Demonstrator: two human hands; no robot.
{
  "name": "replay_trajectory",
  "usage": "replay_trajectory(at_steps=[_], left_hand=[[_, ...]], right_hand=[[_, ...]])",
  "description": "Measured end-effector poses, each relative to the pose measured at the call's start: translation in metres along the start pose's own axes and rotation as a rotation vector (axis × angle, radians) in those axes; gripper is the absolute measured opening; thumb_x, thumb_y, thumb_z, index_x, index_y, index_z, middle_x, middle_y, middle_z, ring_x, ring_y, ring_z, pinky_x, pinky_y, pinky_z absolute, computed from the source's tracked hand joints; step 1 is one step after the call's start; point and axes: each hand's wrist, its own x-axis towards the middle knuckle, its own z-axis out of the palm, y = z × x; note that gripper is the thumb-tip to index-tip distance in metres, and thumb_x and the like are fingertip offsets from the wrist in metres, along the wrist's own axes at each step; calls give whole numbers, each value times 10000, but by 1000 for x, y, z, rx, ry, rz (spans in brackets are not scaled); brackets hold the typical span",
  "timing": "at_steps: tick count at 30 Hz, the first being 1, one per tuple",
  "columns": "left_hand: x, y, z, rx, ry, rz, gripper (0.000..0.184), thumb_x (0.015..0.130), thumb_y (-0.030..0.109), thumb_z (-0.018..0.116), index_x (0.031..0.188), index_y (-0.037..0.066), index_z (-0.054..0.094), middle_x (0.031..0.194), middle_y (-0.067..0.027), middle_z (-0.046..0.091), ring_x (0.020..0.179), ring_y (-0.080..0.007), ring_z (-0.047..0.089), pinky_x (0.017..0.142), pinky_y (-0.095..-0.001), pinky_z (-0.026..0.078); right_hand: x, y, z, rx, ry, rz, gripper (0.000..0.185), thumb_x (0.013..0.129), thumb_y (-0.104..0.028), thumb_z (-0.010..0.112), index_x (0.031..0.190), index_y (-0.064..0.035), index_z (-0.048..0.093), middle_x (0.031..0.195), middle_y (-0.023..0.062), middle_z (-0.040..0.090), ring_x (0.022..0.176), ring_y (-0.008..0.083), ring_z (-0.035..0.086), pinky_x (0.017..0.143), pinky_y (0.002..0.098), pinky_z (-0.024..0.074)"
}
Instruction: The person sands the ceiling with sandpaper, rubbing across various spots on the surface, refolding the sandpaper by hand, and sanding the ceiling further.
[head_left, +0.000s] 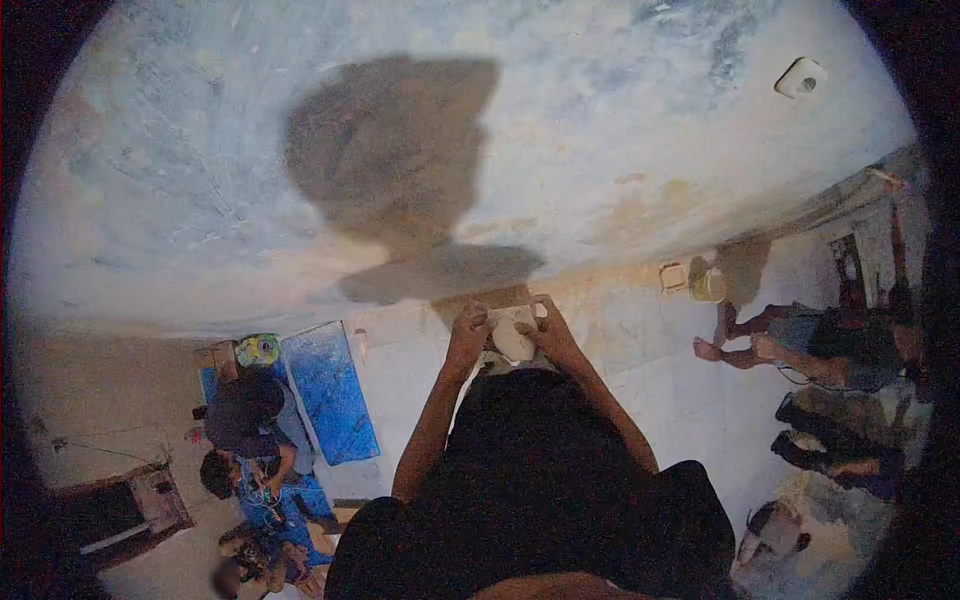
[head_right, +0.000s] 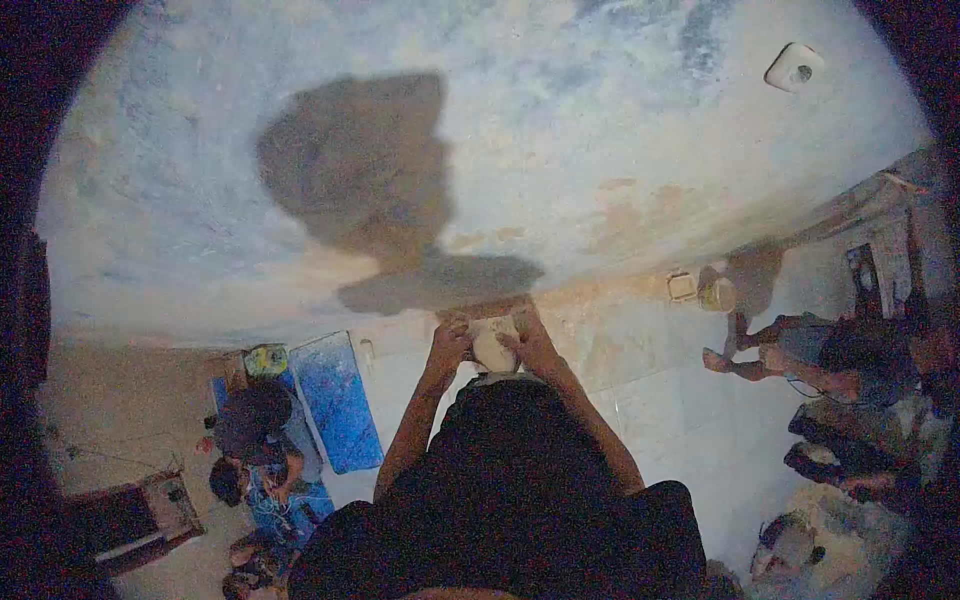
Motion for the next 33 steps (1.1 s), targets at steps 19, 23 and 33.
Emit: replay_trajectory(at_steps=[19,23,33], left_hand=[[-11,50,21,506,168,110,342,846,52,619,1164,-12,511,1097,-160,593,1032,-261,600,805,-374,545],[-15,55,30,468,253,161,351,838,59,633,1162,-10,517,1090,-175,593,1034,-275,603,808,-372,548],[-32,88,31,-323,-31,-51,393,859,169,643,1199,14,517,1123,-102,603,1013,-208,602,861,-334,511]], right_hand=[[6,6,-15,227,-31,286,280,931,-123,566,1171,-78,427,991,156,650,875,171,628,723,336,529],[10,30,-19,-30,-51,106,255,940,-120,550,1161,-80,428,968,148,650,835,162,625,687,312,524],[8,-14,-1,-60,-6,-120,274,946,-156,554,1154,-21,437,1032,129,633,864,150,616,671,288,522]])
